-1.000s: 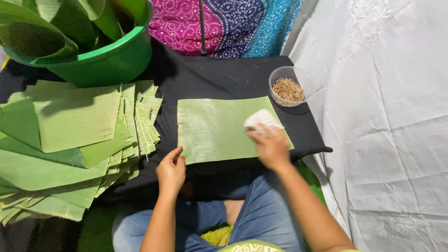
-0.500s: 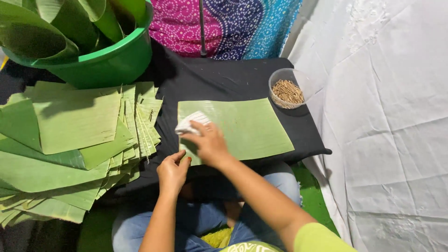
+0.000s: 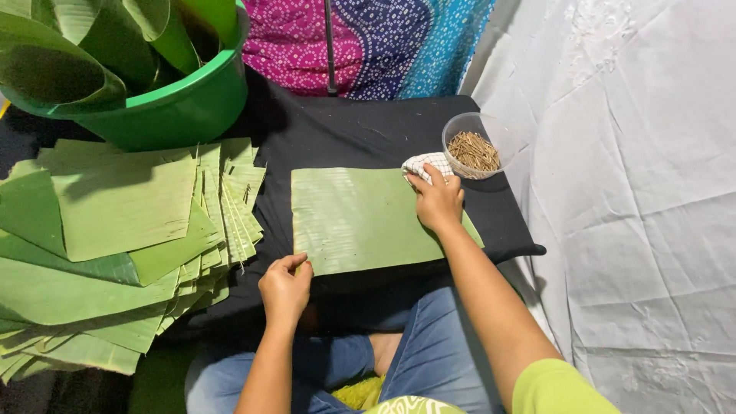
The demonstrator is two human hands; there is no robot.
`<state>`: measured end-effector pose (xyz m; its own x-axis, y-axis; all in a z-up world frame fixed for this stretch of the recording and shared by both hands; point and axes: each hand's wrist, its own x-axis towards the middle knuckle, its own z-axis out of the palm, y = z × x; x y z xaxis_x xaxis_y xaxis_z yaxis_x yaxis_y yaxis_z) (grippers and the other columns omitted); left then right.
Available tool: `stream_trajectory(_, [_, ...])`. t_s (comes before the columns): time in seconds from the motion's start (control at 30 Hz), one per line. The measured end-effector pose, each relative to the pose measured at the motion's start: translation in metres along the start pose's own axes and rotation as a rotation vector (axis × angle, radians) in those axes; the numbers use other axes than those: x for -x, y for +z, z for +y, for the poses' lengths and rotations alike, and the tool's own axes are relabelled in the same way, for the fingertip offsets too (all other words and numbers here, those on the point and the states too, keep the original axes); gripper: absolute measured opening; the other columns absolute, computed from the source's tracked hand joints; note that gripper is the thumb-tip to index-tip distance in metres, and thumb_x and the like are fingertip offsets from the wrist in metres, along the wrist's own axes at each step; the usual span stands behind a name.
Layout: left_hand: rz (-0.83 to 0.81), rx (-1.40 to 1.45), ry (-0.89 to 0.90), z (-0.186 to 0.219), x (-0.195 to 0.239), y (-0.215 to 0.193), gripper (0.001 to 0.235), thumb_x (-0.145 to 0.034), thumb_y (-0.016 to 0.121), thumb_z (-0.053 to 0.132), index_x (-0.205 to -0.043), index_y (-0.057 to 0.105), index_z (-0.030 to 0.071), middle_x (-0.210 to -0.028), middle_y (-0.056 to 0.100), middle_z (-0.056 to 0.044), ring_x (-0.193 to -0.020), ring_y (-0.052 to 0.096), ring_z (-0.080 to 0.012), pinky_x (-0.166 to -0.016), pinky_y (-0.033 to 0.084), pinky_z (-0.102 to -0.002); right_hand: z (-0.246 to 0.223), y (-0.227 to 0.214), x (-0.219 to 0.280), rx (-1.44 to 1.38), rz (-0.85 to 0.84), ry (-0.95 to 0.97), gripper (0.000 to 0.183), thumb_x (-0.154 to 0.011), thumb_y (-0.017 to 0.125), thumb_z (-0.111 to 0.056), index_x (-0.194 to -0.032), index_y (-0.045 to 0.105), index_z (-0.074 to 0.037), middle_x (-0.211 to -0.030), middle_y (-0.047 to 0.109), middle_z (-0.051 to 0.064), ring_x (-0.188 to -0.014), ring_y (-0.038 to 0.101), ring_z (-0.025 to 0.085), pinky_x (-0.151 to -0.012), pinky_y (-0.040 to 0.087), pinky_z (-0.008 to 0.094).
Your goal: Cleaning banana leaves with a cloth and folding them into cones secured with small wooden sticks.
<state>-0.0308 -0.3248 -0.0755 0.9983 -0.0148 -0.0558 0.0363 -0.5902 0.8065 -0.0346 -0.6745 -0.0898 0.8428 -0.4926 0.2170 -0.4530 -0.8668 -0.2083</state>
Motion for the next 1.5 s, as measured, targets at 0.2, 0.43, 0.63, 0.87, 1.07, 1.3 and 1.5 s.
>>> stream_trajectory(0.2, [-0.041, 0.038, 0.038, -0.012, 0.000, -0.002, 0.031, -0.080, 0.072, 0.019, -0.109, 0.082, 0.016, -0.094, 0.075, -0.010, -0.094, 0.073, -0.0302, -0.080, 0.059, -0.040, 0.009, -0.009, 0.012, -0.174, 0.178, -0.193, 0.044, -0.087, 0.059, -0.012, -0.112, 0.077, -0.044, -0.132, 0.062, -0.016, -0.121, 0.052, 0.026, -0.094, 0.050, 0.041])
stream_trajectory(0.43, [-0.179, 0.032, 0.146, 0.017, 0.029, -0.029, 0.069, -0.069, 0.084, 0.008, -0.136, 0.067, 0.001, -0.115, 0.068, -0.023, -0.109, 0.068, -0.0411, -0.089, 0.061, -0.040, 0.079, -0.057, 0.090, -0.185, 0.461, -0.308, 0.039, -0.086, 0.061, -0.008, -0.101, 0.081, -0.038, -0.120, 0.072, -0.011, -0.107, 0.064, 0.018, -0.099, 0.043, 0.034])
stream_trajectory(0.63, [0.040, -0.122, 0.453, -0.013, 0.035, -0.008, 0.030, -0.079, 0.078, 0.007, -0.107, 0.082, 0.015, -0.104, 0.066, -0.004, -0.095, 0.072, -0.0251, -0.083, 0.062, -0.035, 0.119, -0.043, 0.109, 0.059, 0.291, -0.071, 0.034, -0.091, 0.065, -0.026, -0.112, 0.074, -0.051, -0.137, 0.060, -0.020, -0.130, 0.047, 0.023, -0.104, 0.043, 0.046])
stream_trajectory(0.87, [0.105, 0.223, 0.544, 0.014, 0.055, -0.039, 0.013, -0.085, 0.073, 0.002, -0.096, 0.078, 0.006, -0.133, 0.062, -0.010, -0.110, 0.063, -0.0238, -0.090, 0.052, -0.032, 0.086, -0.080, 0.118, -0.107, -0.076, -0.209, 0.080, -0.051, 0.068, -0.013, -0.126, 0.070, -0.039, -0.164, 0.033, 0.002, -0.155, 0.010, 0.041, -0.119, -0.004, 0.072])
stream_trajectory(1.07, [-0.014, 0.483, 0.483, 0.017, 0.048, -0.069, 0.014, -0.091, 0.065, -0.003, -0.101, 0.073, 0.001, -0.131, 0.065, -0.013, -0.108, 0.064, -0.0201, -0.086, 0.052, -0.027, 0.094, -0.074, 0.128, -0.226, 0.019, -0.211, 0.054, -0.062, 0.077, -0.026, -0.114, 0.077, -0.039, -0.159, 0.043, -0.001, -0.156, 0.014, 0.038, -0.119, -0.007, 0.072])
stream_trajectory(1.3, [-0.067, 0.654, 0.394, 0.025, 0.056, -0.094, 0.014, -0.095, 0.058, -0.006, -0.103, 0.068, -0.002, -0.138, 0.061, -0.015, -0.120, 0.062, -0.0225, -0.099, 0.055, -0.030, 0.085, -0.077, 0.141, -0.423, 0.120, -0.335, 0.027, -0.068, 0.079, -0.029, -0.094, 0.083, -0.036, -0.151, 0.053, -0.008, -0.157, 0.023, 0.033, -0.123, -0.005, 0.069])
stream_trajectory(1.5, [-0.014, 0.621, 0.403, 0.041, 0.061, -0.107, 0.013, -0.097, 0.058, -0.005, -0.105, 0.068, -0.002, -0.132, 0.067, -0.014, -0.117, 0.064, -0.0202, -0.101, 0.054, -0.028, 0.068, -0.096, 0.148, -0.615, 0.125, -0.367, 0.022, -0.075, 0.077, -0.035, -0.095, 0.081, -0.028, -0.116, 0.075, -0.008, -0.142, 0.049, 0.021, -0.123, 0.004, 0.052])
